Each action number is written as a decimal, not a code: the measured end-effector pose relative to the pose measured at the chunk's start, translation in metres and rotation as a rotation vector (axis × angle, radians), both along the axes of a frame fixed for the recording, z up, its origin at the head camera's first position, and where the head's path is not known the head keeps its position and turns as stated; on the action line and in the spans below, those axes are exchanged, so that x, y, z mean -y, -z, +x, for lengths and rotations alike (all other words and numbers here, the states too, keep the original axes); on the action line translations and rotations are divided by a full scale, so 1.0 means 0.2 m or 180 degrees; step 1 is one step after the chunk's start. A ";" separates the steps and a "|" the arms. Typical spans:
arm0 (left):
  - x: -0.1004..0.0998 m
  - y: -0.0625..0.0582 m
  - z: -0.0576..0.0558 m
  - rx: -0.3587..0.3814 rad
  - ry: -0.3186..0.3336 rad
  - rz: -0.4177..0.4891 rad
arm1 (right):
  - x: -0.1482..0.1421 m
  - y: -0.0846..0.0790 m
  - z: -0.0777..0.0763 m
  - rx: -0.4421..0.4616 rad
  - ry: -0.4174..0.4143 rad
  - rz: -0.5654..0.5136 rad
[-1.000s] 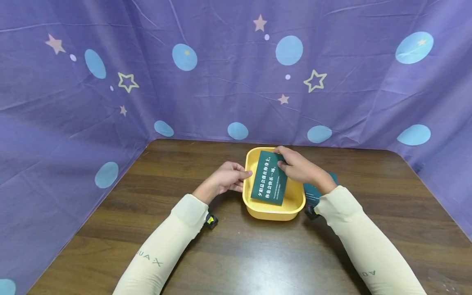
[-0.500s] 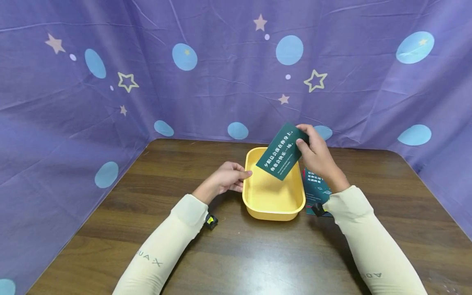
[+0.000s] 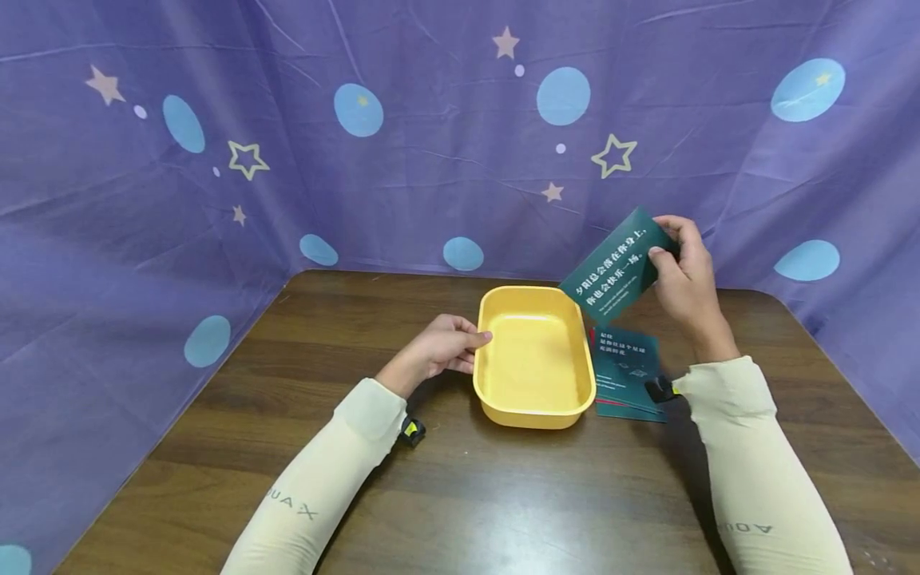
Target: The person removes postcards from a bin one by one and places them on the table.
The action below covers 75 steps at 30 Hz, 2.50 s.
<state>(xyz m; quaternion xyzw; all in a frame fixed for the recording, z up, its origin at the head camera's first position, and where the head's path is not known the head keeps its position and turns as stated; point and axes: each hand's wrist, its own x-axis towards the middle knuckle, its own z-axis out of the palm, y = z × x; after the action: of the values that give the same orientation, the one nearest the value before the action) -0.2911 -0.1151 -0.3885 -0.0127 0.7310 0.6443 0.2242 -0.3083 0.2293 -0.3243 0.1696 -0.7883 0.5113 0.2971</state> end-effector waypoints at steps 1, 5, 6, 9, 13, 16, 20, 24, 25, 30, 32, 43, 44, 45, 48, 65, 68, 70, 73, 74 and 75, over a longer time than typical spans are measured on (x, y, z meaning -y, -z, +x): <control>0.00 0.00 0.00 0.0008 0.0000 0.0002 | -0.02 0.00 0.00 0.0052 0.0040 -0.0007; 0.00 0.00 0.00 0.0038 -0.0006 0.0024 | -0.10 0.02 -0.03 0.0267 0.0192 0.0058; 0.00 0.00 0.00 0.0040 -0.0009 0.0031 | -0.12 0.03 -0.04 0.0324 0.0225 0.0099; 0.00 0.00 0.00 0.0040 -0.0024 0.0037 | -0.17 0.05 -0.05 0.0510 0.0321 0.0212; 0.00 0.00 0.00 0.0037 -0.0009 0.0027 | -0.23 0.10 -0.06 0.0727 0.0401 0.0301; 0.00 -0.01 0.00 0.0038 0.0000 0.0023 | -0.26 0.13 -0.07 0.0883 0.0403 0.0369; -0.01 -0.01 0.01 0.0045 -0.0002 0.0028 | -0.29 0.17 -0.07 0.1206 0.0219 0.0554; -0.01 0.00 0.01 0.0049 0.0002 0.0028 | -0.30 0.22 -0.09 0.1454 -0.0044 0.0825; -0.01 0.00 0.01 0.0045 -0.0001 0.0022 | -0.29 0.23 -0.09 0.1503 -0.0133 0.0860; 0.00 0.02 0.02 0.0086 -0.0042 0.0016 | -0.28 0.30 -0.11 0.1837 -0.0675 0.0937; 0.00 0.02 0.02 0.0089 -0.0035 0.0022 | -0.27 0.32 -0.11 0.2085 -0.0842 0.0864; 0.00 -0.01 0.00 0.0025 -0.0029 0.0008 | -0.24 0.34 -0.14 0.2434 -0.0967 0.1085; 0.00 -0.01 0.00 0.0023 -0.0032 0.0013 | -0.24 0.34 -0.14 0.2425 -0.0962 0.1140; 0.00 -0.02 0.00 0.0024 -0.0032 0.0012 | -0.23 0.34 -0.14 0.2408 -0.0966 0.1204; 0.00 -0.02 0.00 0.0045 -0.0025 0.0024 | -0.23 0.35 -0.14 0.2398 -0.0985 0.1376; 0.00 -0.01 0.00 0.0040 -0.0003 0.0045 | -0.22 0.36 -0.14 0.2358 -0.0972 0.1659; 0.00 -0.01 0.00 0.0039 0.0001 0.0029 | -0.22 0.36 -0.14 0.2360 -0.0942 0.1734; 0.01 -0.01 0.00 0.0044 0.0002 0.0022 | -0.22 0.36 -0.14 0.2379 -0.0940 0.1781; 0.01 -0.01 0.00 0.0057 -0.0001 0.0025 | -0.22 0.37 -0.14 0.2421 -0.0950 0.1829; 0.01 -0.01 0.00 0.0054 -0.0003 0.0024 | -0.22 0.37 -0.14 0.2435 -0.0949 0.1838; 0.00 -0.01 0.00 0.0058 -0.0008 0.0027 | -0.22 0.38 -0.14 0.2441 -0.0946 0.1859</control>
<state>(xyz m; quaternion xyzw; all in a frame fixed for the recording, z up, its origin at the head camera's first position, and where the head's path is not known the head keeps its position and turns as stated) -0.2902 -0.1161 -0.3864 -0.0185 0.7262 0.6476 0.2301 -0.3369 0.2725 -0.3995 0.1559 -0.9183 0.3316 -0.1498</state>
